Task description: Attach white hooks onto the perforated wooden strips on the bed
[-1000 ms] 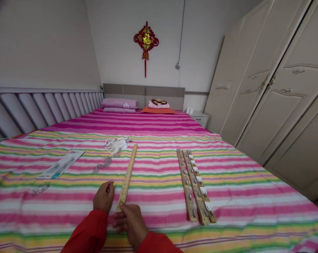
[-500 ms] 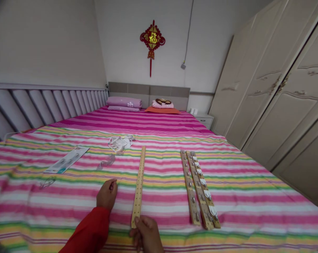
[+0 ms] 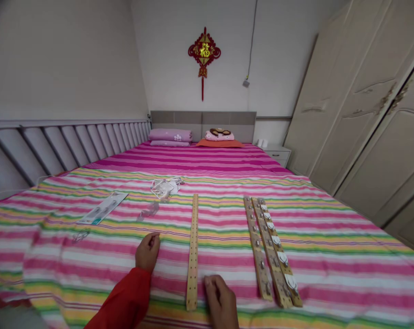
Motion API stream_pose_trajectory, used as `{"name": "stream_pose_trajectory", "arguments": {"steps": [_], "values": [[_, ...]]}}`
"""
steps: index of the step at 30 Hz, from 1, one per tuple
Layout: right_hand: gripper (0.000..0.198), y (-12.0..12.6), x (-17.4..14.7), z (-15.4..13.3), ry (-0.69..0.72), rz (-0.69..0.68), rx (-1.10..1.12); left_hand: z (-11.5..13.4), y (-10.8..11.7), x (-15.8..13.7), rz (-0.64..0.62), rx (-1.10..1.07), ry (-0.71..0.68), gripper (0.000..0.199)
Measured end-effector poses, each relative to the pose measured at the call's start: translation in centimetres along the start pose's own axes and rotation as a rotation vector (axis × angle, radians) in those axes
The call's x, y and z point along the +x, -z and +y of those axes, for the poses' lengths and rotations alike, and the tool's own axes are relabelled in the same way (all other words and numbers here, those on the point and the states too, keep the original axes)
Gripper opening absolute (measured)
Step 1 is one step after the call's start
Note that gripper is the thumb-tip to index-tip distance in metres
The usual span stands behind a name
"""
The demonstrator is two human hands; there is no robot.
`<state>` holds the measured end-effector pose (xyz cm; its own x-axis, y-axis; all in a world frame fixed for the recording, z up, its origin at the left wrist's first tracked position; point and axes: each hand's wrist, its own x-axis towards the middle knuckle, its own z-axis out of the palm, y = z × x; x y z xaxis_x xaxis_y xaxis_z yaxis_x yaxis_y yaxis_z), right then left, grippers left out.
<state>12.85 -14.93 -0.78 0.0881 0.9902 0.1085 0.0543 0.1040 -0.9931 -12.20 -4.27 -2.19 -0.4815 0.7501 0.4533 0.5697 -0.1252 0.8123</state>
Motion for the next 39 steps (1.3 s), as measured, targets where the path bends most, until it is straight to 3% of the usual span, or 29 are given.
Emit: {"name": "stream_pose_trajectory", "arguments": {"steps": [3, 7, 13, 20, 25, 29, 34, 39], "values": [[0.036, 1.0, 2.3, -0.2, 0.055, -0.027, -0.019, 0.2, 0.1, 1.1, -0.013, -0.124, 0.104, 0.031], [0.037, 1.2, 4.2, 2.0, 0.015, -0.025, 0.007, 0.5, 0.2, 4.4, 0.080, -0.195, 0.208, 0.036], [0.034, 1.2, 4.1, 3.5, 0.014, -0.036, 0.023, 0.7, -0.1, 9.1, 0.044, 0.070, 0.292, 0.031], [0.040, 1.3, 4.1, 2.7, -0.004, -0.039, -0.003, 0.3, -1.5, 10.1, 0.043, 0.289, 0.384, 0.023], [0.043, 1.3, 4.0, 2.4, 0.018, 0.000, 0.015, -0.8, -2.0, 9.8, 0.062, 0.246, 0.304, 0.022], [0.045, 1.1, 4.1, 2.5, 0.034, 0.027, 0.034, -0.6, -1.9, 8.4, 0.117, 0.049, 0.165, 0.030], [0.041, 1.0, 4.2, 2.7, 0.010, 0.001, 0.061, 1.6, -1.0, 3.9, 0.048, -0.090, -0.078, 0.032], [0.040, 1.0, 4.2, 2.8, -0.009, -0.006, 0.126, 5.0, 0.6, -1.3, -0.085, -0.057, -0.323, 0.019]]}}
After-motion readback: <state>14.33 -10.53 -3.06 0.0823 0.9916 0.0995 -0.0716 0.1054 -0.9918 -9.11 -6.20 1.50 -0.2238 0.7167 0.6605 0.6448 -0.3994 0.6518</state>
